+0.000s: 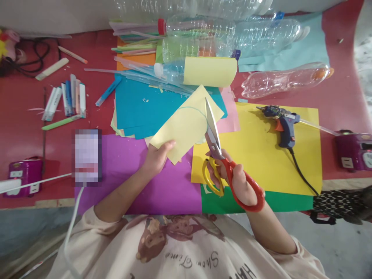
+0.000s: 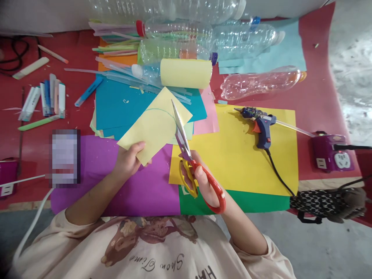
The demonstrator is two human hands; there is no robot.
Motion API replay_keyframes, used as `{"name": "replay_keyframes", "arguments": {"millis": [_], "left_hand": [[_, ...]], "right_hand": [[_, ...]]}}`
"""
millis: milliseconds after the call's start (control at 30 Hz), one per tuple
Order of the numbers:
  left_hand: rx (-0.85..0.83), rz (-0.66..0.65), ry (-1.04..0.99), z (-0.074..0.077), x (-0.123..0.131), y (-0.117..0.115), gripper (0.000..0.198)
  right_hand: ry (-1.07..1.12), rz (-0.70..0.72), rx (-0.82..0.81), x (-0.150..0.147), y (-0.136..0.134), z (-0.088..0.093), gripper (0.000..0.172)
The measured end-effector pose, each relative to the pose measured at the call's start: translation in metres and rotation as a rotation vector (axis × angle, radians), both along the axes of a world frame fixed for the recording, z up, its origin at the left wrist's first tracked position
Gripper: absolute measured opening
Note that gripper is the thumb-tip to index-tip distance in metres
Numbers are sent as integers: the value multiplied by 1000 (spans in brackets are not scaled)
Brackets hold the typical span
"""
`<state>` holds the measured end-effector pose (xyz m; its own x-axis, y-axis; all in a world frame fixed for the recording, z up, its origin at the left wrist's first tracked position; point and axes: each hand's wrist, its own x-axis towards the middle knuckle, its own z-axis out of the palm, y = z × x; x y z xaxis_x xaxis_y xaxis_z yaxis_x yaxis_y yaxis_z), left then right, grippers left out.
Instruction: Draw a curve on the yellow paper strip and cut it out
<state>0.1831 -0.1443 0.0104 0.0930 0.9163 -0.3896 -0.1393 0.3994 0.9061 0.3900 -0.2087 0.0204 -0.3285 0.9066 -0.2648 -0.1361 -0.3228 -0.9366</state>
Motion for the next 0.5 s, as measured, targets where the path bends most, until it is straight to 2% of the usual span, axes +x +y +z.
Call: {"name": "replay_keyframes", "arguments": {"millis": [200, 333, 400, 500], "left_hand": [[7, -19, -23, 12, 0, 7, 30], [8, -19, -78, 12, -3, 9, 29], [56, -57, -124, 7, -4, 9, 38], [278, -179, -233, -4, -6, 7, 72]], "right_hand": [[7, 21, 14, 3, -1, -2, 60], [-10, 20, -8, 2, 0, 1, 58], [-21, -1, -28, -2, 0, 2, 58], [-20, -44, -51, -12, -3, 1, 60]]}}
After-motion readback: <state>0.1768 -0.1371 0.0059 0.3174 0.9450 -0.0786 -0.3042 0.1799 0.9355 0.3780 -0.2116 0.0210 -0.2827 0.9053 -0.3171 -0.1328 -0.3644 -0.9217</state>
